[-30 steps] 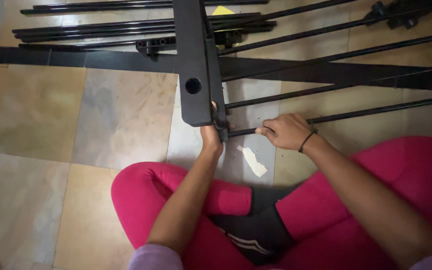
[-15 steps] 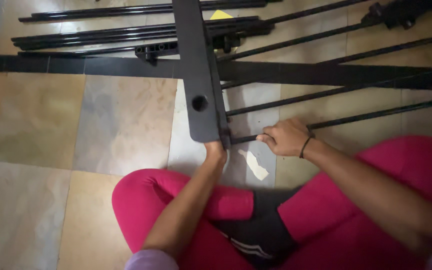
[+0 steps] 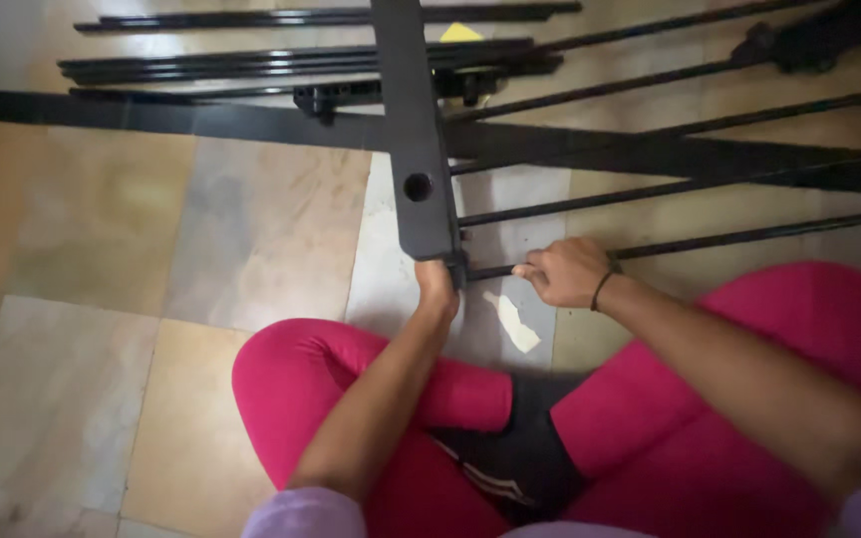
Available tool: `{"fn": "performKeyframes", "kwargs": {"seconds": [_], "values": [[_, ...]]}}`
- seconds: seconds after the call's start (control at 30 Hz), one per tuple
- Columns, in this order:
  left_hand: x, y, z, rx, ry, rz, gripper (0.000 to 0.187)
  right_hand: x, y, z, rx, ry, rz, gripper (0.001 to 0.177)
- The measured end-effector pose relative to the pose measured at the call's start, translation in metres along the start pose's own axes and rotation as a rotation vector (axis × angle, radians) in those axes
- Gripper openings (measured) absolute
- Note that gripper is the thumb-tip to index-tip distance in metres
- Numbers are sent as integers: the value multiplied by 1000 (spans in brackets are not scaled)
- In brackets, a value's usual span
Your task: The person sits on the floor and assembles a black metal frame by inserting horizontal rods into vertical supports. They repeatedly pick up rods, align them with holes, and press them into place, gradually building the frame structure.
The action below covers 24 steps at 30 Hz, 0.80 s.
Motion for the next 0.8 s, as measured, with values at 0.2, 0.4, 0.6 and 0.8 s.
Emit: {"fn": "performKeyframes", "kwargs": {"seconds": [0.2,0.4,0.6,0.8], "values": [[-18,1,13,149,27,150,29,0,-8,3,-47,-19,-36,41],[-50,-22,21,127,109,142,25,-3,-6,-1,-43,14,1,46],[-47,12,-6,14,111,296,29,23,-22,-38,-148,206,-46,44],[-29,42,-35,0,280,486,32,49,-112,-173,-726,138,-241,26]]}}
Point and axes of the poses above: each hand's wrist, its own y-axis towards the middle knuckle, its own z-axis out of the palm, x = y × z, the point moved 10 cm from there along y, towards the middle knuckle, and after that the axes turned 13 degrees about y, right-handed, at the moved point
